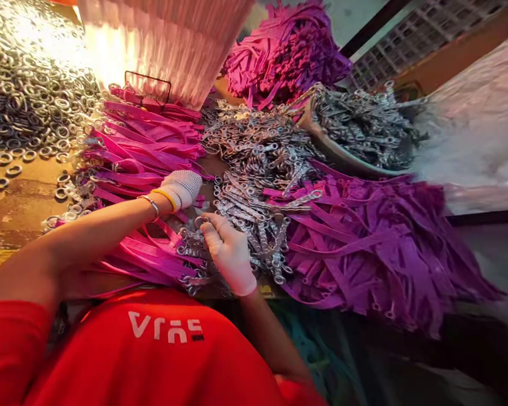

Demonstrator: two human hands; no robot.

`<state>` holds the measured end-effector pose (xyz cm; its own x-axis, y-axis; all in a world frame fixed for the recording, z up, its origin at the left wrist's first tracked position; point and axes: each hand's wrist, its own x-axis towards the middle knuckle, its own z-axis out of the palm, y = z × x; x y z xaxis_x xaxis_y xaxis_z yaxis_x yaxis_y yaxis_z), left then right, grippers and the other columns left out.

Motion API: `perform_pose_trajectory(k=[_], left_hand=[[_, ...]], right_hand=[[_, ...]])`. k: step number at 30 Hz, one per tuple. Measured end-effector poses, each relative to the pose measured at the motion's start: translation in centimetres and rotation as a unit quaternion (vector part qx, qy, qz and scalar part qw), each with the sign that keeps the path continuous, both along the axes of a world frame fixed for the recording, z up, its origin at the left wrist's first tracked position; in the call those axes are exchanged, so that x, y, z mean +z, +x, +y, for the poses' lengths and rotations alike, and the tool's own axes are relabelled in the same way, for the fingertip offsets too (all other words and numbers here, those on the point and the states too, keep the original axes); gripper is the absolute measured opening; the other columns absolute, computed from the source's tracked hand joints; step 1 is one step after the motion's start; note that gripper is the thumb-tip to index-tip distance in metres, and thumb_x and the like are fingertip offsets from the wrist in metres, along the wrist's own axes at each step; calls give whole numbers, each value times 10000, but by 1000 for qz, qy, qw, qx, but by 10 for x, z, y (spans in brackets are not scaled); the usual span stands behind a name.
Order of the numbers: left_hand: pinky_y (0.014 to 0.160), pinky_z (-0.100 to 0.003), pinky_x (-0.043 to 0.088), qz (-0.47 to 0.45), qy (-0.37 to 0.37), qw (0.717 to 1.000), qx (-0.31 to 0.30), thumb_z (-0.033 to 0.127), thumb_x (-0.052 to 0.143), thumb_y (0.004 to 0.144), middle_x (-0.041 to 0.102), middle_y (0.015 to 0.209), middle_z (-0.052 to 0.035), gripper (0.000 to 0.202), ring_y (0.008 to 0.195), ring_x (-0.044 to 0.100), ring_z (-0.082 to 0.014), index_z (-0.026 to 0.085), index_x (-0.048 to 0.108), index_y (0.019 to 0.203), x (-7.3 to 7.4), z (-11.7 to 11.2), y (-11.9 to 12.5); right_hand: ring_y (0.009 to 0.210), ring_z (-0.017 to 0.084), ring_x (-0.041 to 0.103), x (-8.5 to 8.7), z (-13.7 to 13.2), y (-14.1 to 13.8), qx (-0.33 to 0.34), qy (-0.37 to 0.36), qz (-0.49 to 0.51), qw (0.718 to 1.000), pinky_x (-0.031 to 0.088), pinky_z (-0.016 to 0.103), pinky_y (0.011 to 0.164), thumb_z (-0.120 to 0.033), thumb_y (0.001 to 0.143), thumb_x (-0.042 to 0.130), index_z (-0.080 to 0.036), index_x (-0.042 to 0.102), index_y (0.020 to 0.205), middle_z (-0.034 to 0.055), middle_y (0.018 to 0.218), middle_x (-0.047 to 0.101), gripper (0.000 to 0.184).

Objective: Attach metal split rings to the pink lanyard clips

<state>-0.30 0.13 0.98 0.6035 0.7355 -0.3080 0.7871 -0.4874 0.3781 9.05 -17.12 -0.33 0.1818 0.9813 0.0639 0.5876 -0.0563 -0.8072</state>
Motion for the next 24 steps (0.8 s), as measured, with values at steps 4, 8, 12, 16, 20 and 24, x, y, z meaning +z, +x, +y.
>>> perform_pose_trajectory(k=[4,8,12,16,20,24], left_hand=[[736,-316,498,-27,55,998,-3,173,536,894,736,982,-199,291,822,656,-234,58,735,1070,17,-19,-32],[589,-238,422,-191,-41,980,39,246,545,903,682,733,-60,224,628,549,-139,112,714,843,27,-54,-86],[403,-206,273,-340,-302,869,194,419,605,913,505,541,36,282,427,373,-81,145,643,856,21,-89,-122],[372,-190,252,-410,-397,778,263,491,637,912,457,545,55,320,414,358,-74,180,572,885,10,-114,-131],[380,-176,273,-456,-426,722,299,458,688,885,457,583,53,298,445,361,-72,182,581,915,7,-126,-129],[393,-171,270,-485,-414,699,323,423,688,874,424,564,59,280,445,334,-65,177,558,841,2,-126,-129]], right_hand=[[956,185,700,-1,-1,-2,32,34,10,999,525,295,892,-320,1005,505,-193,676,1151,54,1072,752,259],[1020,188,699,-3,2,-12,73,74,7,995,528,298,925,-280,1009,495,-201,650,1208,64,1135,743,264],[1047,195,705,-4,7,-31,113,71,-7,991,534,304,943,-259,1017,470,-201,633,1255,74,1164,742,294],[1059,203,706,-5,8,-45,134,89,-44,986,532,311,962,-245,1018,477,-203,649,1241,76,1168,747,285],[1073,204,709,-5,6,-51,145,104,-82,981,538,307,969,-248,1027,467,-194,654,1242,83,1176,748,291],[1039,218,721,-5,4,-55,138,110,-142,974,548,318,942,-248,1028,460,-168,648,1262,109,1159,751,311]])
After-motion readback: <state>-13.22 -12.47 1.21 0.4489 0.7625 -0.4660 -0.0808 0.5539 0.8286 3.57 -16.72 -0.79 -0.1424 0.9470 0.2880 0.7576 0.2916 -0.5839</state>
